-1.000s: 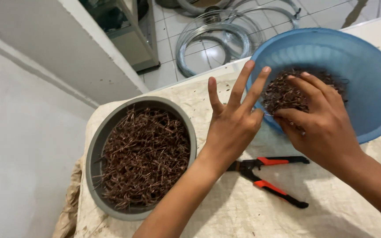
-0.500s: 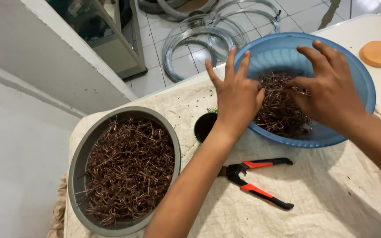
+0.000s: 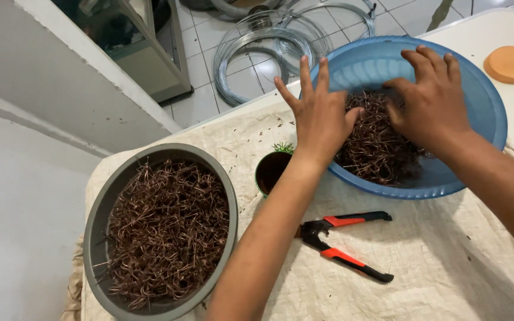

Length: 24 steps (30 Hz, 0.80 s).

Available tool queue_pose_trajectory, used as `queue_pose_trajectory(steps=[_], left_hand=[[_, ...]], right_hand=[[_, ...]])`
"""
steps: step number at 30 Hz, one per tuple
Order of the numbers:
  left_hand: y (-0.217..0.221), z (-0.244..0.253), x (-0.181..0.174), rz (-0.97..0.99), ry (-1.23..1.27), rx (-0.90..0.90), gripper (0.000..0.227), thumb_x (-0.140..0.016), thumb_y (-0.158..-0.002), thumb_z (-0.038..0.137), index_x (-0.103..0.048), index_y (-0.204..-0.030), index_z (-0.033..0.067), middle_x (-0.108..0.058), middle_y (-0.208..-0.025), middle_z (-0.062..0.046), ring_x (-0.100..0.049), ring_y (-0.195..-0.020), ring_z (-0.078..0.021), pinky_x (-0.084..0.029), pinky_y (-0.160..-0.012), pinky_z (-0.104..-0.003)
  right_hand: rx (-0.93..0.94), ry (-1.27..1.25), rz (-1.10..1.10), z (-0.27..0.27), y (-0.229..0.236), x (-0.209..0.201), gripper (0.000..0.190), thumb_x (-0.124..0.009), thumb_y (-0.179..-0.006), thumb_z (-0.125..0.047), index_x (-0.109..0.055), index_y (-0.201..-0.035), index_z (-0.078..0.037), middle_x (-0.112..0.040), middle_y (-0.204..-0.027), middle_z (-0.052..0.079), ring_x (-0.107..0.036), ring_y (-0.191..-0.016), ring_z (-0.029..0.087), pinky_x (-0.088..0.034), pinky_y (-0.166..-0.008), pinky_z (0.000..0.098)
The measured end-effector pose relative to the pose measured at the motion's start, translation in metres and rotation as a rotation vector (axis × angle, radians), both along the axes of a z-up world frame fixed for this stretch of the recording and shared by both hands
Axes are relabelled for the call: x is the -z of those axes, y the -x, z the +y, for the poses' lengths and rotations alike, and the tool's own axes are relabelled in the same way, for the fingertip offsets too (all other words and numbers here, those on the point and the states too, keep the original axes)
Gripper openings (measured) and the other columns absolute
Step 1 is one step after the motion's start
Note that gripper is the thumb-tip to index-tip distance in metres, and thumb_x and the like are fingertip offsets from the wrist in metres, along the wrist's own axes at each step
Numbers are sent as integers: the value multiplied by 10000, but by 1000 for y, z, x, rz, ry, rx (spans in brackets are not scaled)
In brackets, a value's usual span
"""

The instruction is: Sorting and transferring small brown stems into a container using hands and wire cutters

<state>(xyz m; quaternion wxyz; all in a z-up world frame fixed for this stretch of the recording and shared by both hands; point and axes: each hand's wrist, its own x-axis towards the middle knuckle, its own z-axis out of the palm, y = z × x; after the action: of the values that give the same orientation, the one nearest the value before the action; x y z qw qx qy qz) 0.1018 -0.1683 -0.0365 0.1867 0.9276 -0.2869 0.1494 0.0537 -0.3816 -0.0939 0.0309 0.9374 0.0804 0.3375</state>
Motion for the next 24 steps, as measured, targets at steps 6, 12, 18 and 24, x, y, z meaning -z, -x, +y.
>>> queue_pose_trajectory(steps=[6, 12, 18, 24], left_hand=[[23, 20, -11, -31, 162, 98, 185, -717, -855, 339, -815, -850, 183, -563, -1462, -134, -346, -1491, -402, 26, -1171, -830], [73, 109, -14, -132, 341, 199, 116, -781, -878, 225, -790, -895, 111, -721, -1229, -99, -613, -1276, -310, -228, -1228, -669], [109, 219, -37, 44, 283, -41, 176, -768, -894, 173, -797, -1001, 36, -761, -1148, -148, -734, -1024, -280, -573, -916, -428], [136, 308, -1, 105, 27, -280, 294, -817, -863, 328, -822, -1000, 68, -724, -1206, -100, -659, -1067, -308, -511, -856, -514]], right_hand=[[0, 35, 2, -5, -4, 4, 300, -801, -865, -268, -806, -1138, -143, -665, -1527, 257, -555, -1467, 432, -342, -1195, 592], [-190, 110, -82, 36, 8, -34, 216, -833, -904, -149, -818, -1119, -139, -759, -1443, 169, -694, -1362, 366, -470, -1151, 489], [-598, -128, 228, 152, 17, -89, 158, -755, -883, -83, -811, -1030, -71, -791, -1012, 94, -744, -899, 276, -612, -737, 434], [-899, -28, 445, 253, 16, -67, 179, -736, -848, -250, -785, -1008, -187, -768, -905, 5, -714, -834, 284, -540, -831, 454]])
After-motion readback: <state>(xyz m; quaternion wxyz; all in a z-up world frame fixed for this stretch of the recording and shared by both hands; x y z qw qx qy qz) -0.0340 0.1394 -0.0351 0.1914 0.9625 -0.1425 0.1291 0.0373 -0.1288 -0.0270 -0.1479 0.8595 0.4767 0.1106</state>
